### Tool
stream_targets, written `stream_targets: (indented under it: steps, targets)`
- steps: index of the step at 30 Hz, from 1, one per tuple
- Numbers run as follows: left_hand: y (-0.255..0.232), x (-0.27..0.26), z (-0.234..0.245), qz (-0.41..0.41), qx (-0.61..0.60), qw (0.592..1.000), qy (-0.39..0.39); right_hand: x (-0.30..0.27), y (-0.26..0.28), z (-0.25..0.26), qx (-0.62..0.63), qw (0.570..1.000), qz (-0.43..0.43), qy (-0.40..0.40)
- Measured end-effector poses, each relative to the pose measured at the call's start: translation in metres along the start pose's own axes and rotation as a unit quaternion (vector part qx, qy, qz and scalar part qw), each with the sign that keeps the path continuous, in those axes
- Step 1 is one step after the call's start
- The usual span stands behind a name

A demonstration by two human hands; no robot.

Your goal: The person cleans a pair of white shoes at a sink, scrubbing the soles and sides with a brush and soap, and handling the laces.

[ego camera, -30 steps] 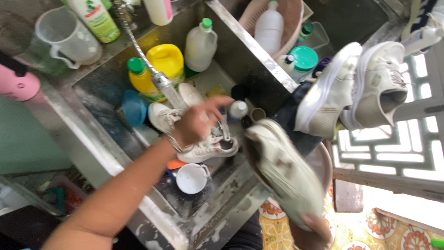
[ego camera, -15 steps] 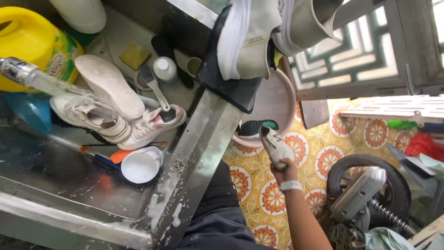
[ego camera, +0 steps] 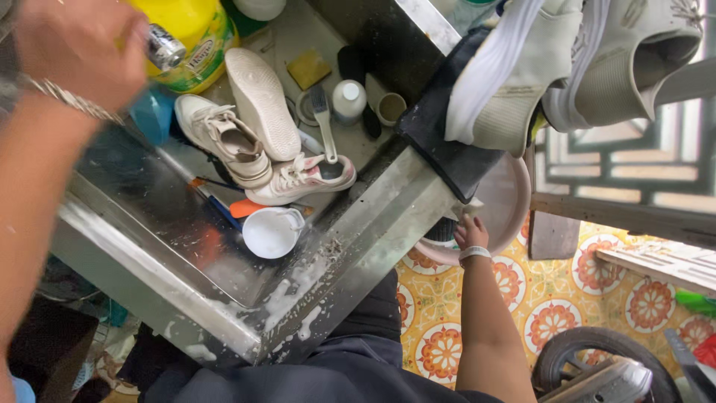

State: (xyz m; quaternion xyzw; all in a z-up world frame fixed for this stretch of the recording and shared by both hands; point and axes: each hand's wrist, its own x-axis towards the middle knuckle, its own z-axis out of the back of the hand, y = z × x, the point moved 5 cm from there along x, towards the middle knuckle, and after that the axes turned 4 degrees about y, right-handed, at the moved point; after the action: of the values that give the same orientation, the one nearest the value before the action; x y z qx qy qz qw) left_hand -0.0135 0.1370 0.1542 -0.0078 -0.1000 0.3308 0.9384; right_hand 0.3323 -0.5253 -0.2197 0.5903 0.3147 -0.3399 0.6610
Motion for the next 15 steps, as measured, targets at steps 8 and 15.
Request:
stream_targets:
  steps: [8,15]
  targets:
    - [-0.107,-0.122,-0.145,0.142,-0.143,0.889,0.412,-0.076,-0.004,-0.054,-0.172,0.924,0.302,0.163]
    - [-0.102,-0.122,-0.151,0.112,-0.113,0.892,0.423,-0.271,0.046,-0.084,-0.128,0.855,0.461,0.199]
